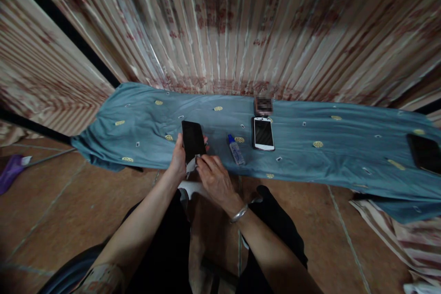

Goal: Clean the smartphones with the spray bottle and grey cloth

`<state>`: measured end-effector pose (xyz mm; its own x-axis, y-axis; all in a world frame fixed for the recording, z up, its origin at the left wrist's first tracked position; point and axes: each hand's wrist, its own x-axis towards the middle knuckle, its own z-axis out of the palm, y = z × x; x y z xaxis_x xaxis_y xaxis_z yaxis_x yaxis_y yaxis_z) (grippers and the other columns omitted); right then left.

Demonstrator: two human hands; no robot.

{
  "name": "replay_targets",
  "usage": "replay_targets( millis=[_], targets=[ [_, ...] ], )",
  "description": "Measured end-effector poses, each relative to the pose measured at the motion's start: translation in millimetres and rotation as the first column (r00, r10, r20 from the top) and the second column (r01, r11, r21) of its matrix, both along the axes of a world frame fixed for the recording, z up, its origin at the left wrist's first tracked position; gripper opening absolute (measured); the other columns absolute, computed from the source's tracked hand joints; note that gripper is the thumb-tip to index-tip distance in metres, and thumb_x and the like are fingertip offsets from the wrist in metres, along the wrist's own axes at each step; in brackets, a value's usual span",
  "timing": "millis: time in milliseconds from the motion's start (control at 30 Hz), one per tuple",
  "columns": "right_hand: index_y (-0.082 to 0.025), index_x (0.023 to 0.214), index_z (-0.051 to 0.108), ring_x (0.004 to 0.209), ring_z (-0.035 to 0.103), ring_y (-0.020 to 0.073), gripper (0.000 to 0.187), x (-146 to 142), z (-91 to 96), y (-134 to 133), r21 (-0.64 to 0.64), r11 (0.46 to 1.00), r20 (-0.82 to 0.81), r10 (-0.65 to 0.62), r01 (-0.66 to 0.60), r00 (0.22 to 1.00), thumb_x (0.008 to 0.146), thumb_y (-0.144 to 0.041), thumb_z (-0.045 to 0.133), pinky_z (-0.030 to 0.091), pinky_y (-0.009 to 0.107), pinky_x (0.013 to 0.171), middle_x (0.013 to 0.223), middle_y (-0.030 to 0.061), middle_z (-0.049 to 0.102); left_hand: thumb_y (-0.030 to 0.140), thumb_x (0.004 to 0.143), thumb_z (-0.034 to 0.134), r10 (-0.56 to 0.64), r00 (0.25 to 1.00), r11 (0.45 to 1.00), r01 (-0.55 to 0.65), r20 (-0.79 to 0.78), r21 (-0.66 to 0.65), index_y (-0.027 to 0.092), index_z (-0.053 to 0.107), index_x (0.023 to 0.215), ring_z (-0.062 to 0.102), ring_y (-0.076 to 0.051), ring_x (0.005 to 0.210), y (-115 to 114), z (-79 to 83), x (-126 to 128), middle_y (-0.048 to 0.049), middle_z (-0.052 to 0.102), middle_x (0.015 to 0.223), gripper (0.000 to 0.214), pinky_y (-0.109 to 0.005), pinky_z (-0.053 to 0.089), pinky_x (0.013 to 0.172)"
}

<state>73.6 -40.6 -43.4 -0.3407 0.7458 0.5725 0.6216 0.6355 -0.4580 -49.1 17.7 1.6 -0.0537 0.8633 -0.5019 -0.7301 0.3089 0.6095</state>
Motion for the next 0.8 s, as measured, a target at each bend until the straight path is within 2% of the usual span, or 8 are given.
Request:
replay_targets(
  millis=[167, 367, 500, 667, 800],
  targets=[
    [-0.019, 0.126, 0.064, 0.106, 0.062, 0.026, 0.033, -7, 1.7, -1, -0.026, 1.0, -0.044, 0.014, -0.015, 0.999, 0.099, -0.022, 0.046, 0.053, 0.045, 0.096, 0.117, 0.0131, 0.068, 0.057, 0.098, 0.031, -0.01, 1.0, 1.0, 0.009, -0.022, -0.026, 0.009, 0.067, 0.116, 0.074, -0.021, 0.08, 1, -2.9, 1, -0.012, 0.076, 0.085, 0.063, -0.031, 0.058, 0.076],
    [-0.018, 0.122, 0.066, 0.106, 0.063, 0.0252, 0.031, -10, 3.6, 0, -0.03, 0.999, -0.122, 0.013, -0.017, 0.992, 0.097, -0.02, 0.048, 0.055, 0.044, 0.094, 0.116, 0.0132, 0.069, 0.065, 0.093, 0.035, -0.008, 0.996, 1.0, 0.007, -0.083, -0.017, 0.012, 0.071, 0.094, 0.069, -0.017, 0.063, 5, -7.2, 2, -0.0059, 0.071, 0.068, 0.064, -0.024, 0.054, 0.061],
    [-0.02, 0.121, 0.066, 0.109, 0.063, 0.0236, 0.031, -11, 4.9, 1, -0.09, 0.996, -0.164, -0.015, 0.0, 0.986, 0.093, -0.019, 0.051, 0.054, 0.043, 0.097, 0.116, 0.0107, 0.069, 0.059, 0.097, 0.031, 0.033, 0.99, 0.999, -0.037, -0.136, -0.022, 0.016, 0.067, 0.081, 0.069, -0.016, 0.066, 5, -3.4, 5, -0.0021, 0.064, 0.059, 0.058, -0.024, 0.054, 0.064],
    [-0.019, 0.117, 0.067, 0.107, 0.064, 0.0245, 0.034, -15, 8.3, 1, -0.143, 0.99, -0.201, -0.049, 0.02, 0.978, 0.086, -0.014, 0.052, 0.053, 0.044, 0.098, 0.116, 0.0113, 0.07, 0.053, 0.1, 0.028, 0.052, 0.984, 0.997, -0.06, -0.169, -0.042, 0.015, 0.067, 0.087, 0.066, -0.015, 0.067, 1, 4.3, 9, -0.0012, 0.064, 0.062, 0.056, -0.026, 0.053, 0.07],
    [-0.018, 0.114, 0.068, 0.105, 0.064, 0.0247, 0.036, -14, 10.5, 5, -0.166, 0.986, -0.235, -0.072, 0.033, 0.969, 0.083, -0.013, 0.052, 0.053, 0.044, 0.098, 0.114, 0.0115, 0.071, 0.055, 0.099, 0.03, 0.004, 0.989, 1.0, -0.006, -0.148, -0.013, 0.014, 0.069, 0.097, 0.067, -0.018, 0.072, -5, 2.4, 12, -0.0022, 0.063, 0.064, 0.057, -0.03, 0.054, 0.074]
  ],
)
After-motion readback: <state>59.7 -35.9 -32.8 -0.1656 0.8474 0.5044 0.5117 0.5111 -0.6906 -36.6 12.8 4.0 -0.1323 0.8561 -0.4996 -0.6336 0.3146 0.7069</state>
